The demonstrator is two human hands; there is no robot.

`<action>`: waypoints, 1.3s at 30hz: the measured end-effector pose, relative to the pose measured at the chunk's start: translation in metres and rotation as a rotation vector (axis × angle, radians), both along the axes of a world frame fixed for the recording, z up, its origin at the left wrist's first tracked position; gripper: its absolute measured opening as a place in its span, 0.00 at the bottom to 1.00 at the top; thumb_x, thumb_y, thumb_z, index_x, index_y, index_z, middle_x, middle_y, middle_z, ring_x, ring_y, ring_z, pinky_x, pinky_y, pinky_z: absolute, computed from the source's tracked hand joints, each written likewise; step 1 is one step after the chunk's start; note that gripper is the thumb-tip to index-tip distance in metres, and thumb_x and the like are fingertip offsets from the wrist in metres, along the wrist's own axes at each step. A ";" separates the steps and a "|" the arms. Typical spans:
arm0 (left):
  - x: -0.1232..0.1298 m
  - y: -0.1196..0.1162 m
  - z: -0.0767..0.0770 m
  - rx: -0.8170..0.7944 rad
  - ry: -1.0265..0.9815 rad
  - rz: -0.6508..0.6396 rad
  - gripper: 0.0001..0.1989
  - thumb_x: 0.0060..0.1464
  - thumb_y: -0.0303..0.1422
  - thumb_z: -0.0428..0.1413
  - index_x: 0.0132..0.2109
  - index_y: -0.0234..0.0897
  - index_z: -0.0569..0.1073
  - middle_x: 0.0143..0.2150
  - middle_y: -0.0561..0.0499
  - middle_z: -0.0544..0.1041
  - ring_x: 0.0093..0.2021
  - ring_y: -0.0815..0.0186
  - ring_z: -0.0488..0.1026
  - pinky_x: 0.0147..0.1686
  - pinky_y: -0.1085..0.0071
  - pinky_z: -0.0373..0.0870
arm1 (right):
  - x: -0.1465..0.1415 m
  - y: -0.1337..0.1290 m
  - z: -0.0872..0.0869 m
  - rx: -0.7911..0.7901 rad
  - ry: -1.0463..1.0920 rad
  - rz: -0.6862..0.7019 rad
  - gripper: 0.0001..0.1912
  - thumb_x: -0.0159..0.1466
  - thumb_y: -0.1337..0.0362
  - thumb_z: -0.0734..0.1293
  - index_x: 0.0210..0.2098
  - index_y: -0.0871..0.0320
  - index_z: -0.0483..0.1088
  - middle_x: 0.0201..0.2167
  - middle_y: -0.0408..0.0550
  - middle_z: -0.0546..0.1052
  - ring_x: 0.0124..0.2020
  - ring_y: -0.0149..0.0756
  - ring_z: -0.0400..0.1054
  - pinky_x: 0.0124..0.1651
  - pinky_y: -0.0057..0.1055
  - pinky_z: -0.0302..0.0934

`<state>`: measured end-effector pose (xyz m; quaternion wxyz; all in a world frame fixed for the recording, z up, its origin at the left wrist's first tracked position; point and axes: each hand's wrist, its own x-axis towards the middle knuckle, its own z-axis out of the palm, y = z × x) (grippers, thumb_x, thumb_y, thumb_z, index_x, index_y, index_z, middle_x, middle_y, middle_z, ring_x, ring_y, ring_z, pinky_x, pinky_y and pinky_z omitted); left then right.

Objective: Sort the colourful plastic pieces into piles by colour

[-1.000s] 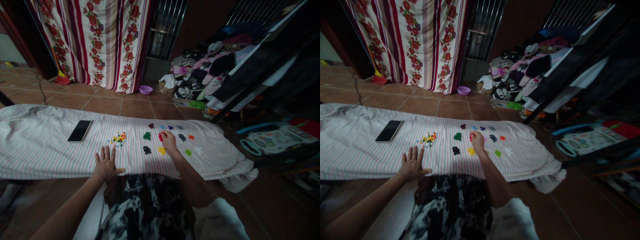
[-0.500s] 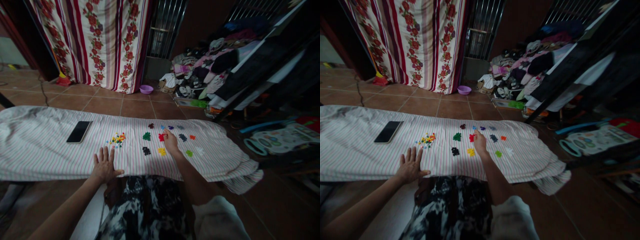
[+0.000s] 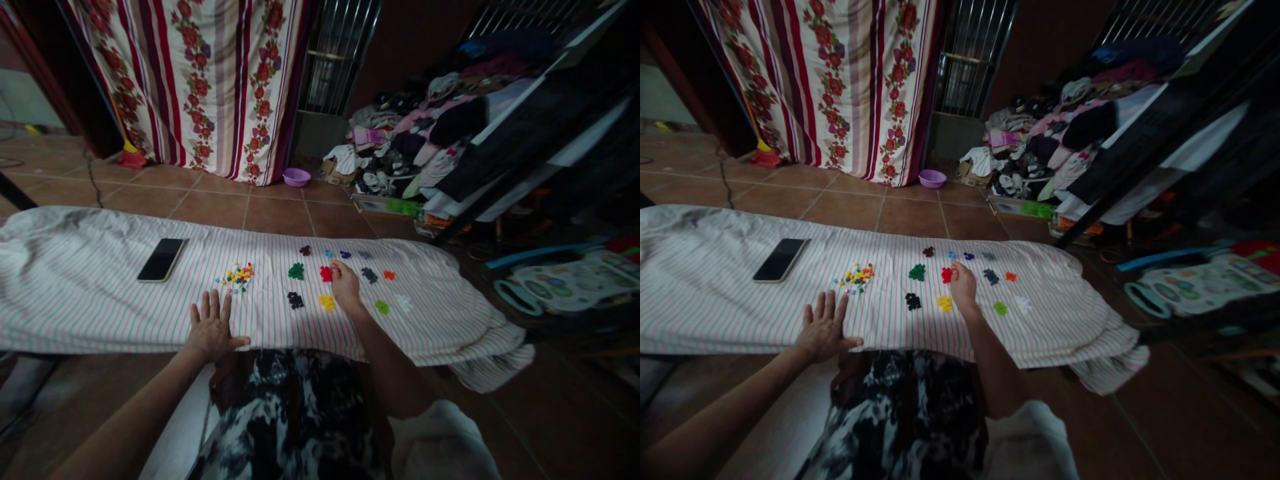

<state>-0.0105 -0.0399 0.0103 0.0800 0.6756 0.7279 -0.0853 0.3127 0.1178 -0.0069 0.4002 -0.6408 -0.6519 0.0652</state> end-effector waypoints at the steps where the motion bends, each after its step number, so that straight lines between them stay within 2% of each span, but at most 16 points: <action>1: 0.000 0.000 0.002 -0.010 -0.002 0.000 0.58 0.43 0.65 0.45 0.68 0.29 0.38 0.70 0.29 0.35 0.69 0.38 0.31 0.62 0.40 0.38 | -0.001 0.001 0.000 0.020 0.006 0.005 0.18 0.59 0.69 0.56 0.42 0.58 0.74 0.39 0.52 0.79 0.41 0.40 0.72 0.49 0.40 0.63; 6: 0.001 0.001 0.008 -0.056 -0.027 0.004 0.58 0.43 0.66 0.45 0.68 0.29 0.37 0.70 0.29 0.33 0.69 0.39 0.28 0.62 0.40 0.36 | -0.026 0.004 0.010 0.110 0.030 0.123 0.16 0.59 0.66 0.58 0.40 0.59 0.75 0.39 0.53 0.78 0.42 0.42 0.71 0.49 0.40 0.63; 11: 0.002 0.000 0.010 -0.055 -0.037 0.010 0.58 0.43 0.65 0.45 0.68 0.29 0.38 0.70 0.29 0.33 0.69 0.39 0.28 0.63 0.40 0.36 | -0.077 0.004 0.022 0.116 0.032 0.322 0.17 0.59 0.69 0.58 0.41 0.56 0.75 0.40 0.50 0.77 0.42 0.38 0.70 0.47 0.34 0.63; 19: -0.002 0.000 0.003 -0.025 -0.059 -0.009 0.58 0.44 0.66 0.44 0.68 0.29 0.38 0.70 0.29 0.33 0.69 0.38 0.28 0.62 0.39 0.34 | -0.155 0.009 0.020 -0.073 -0.139 0.573 0.20 0.60 0.75 0.57 0.45 0.57 0.75 0.43 0.48 0.75 0.44 0.34 0.69 0.50 0.30 0.62; 23: -0.002 0.000 0.001 -0.011 -0.067 -0.006 0.57 0.44 0.66 0.44 0.69 0.30 0.38 0.70 0.29 0.33 0.69 0.38 0.28 0.62 0.39 0.34 | -0.179 0.015 0.018 -0.192 -0.264 0.617 0.23 0.62 0.77 0.56 0.49 0.55 0.73 0.46 0.48 0.74 0.46 0.33 0.67 0.50 0.28 0.60; 27: -0.001 0.001 0.001 0.006 -0.071 -0.008 0.57 0.43 0.65 0.45 0.68 0.29 0.39 0.70 0.28 0.34 0.69 0.38 0.30 0.62 0.39 0.35 | -0.194 0.022 0.015 -0.268 -0.396 0.634 0.22 0.64 0.74 0.57 0.51 0.52 0.73 0.45 0.49 0.74 0.46 0.35 0.67 0.49 0.27 0.59; 31: 0.000 0.001 0.003 0.000 -0.068 0.003 0.58 0.43 0.65 0.47 0.68 0.30 0.39 0.70 0.29 0.34 0.69 0.39 0.30 0.63 0.40 0.35 | -0.200 0.026 0.013 -0.288 -0.507 0.645 0.20 0.64 0.73 0.59 0.48 0.50 0.75 0.45 0.48 0.74 0.47 0.36 0.66 0.49 0.27 0.57; 39: 0.000 -0.001 0.007 -0.004 -0.066 0.007 0.58 0.43 0.64 0.48 0.68 0.30 0.39 0.70 0.30 0.34 0.69 0.40 0.29 0.63 0.41 0.34 | -0.200 0.026 0.012 -0.264 -0.477 0.590 0.16 0.63 0.74 0.58 0.44 0.59 0.75 0.44 0.51 0.74 0.45 0.35 0.66 0.49 0.27 0.57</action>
